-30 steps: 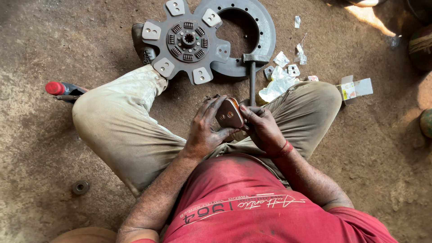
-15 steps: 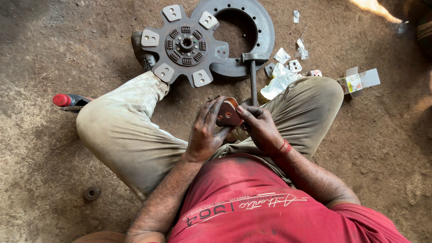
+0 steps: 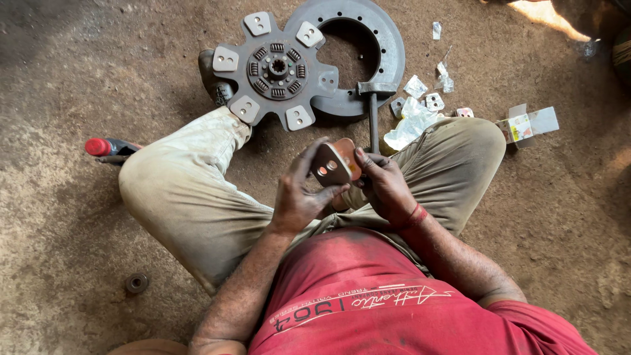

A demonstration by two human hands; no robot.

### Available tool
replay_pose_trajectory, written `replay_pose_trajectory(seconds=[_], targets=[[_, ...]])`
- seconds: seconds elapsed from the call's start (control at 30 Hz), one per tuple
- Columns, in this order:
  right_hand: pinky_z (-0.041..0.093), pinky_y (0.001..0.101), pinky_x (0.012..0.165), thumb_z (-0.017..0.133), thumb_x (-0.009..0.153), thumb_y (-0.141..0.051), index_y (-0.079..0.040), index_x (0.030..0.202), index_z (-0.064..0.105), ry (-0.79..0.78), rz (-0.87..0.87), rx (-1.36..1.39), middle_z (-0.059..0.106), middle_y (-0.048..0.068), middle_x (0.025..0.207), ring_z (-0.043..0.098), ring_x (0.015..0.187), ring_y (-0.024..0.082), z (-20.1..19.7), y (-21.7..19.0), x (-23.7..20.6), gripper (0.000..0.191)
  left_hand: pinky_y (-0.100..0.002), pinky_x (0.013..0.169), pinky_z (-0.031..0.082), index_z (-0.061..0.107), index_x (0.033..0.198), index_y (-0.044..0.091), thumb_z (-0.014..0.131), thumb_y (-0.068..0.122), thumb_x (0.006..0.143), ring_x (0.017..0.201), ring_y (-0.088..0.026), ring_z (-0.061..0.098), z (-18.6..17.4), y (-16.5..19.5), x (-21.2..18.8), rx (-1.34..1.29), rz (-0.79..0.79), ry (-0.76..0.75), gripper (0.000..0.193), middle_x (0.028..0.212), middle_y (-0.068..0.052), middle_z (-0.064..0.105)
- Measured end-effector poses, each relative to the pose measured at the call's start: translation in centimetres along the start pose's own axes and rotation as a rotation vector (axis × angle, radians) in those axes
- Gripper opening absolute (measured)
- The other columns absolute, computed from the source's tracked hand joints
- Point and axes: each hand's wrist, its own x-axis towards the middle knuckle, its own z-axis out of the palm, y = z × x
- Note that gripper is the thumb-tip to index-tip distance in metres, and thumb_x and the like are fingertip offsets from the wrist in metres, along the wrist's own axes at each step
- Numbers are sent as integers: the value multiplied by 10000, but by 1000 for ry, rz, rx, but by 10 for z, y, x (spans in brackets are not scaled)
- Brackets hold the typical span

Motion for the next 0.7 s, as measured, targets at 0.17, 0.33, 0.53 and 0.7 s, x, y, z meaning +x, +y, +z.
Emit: replay_pose_trajectory(seconds=[0.17, 0.33, 0.53, 0.7], targets=[[461, 234, 595, 683, 975, -393, -39, 1025, 683, 172, -11, 74, 643, -7, 825, 539, 665, 83, -22, -13, 56, 357, -385, 1046, 633, 384, 1570, 121, 827, 249, 892, 1282, -256, 645, -19, -4, 9, -524, -195, 162, 820, 1371, -151, 652], [377, 261, 542, 759, 960, -415, 20, 1076, 722, 423, -379, -16, 635, 13, 812, 464, 620, 85, -60, -28, 185, 452, -422, 1066, 562, 366, 1559, 122, 680, 204, 989, 1261, -304, 642, -20, -15, 11, -961, -424, 88, 656, 1315, -147, 641], [558, 328, 714, 801, 855, -410, 17, 1029, 778, 795, -332, -277, 778, 45, 941, 679, 781, 130, -82, 7, 272, 462, -446, 1017, 546, 441, 1442, 96, 617, 256, 1013, 1179, -311, 664, 5, -38, 23, -1167, -665, 89, 491, 1268, -145, 652], [553, 373, 742, 746, 921, -419, 54, 1000, 782, 892, -97, -169, 780, 136, 909, 682, 772, 184, -77, 43, 308, 481, -391, 966, 519, 535, 1345, 123, 662, 217, 984, 1116, -239, 653, 11, -57, 51, -611, -874, 66, 394, 1160, -98, 667]])
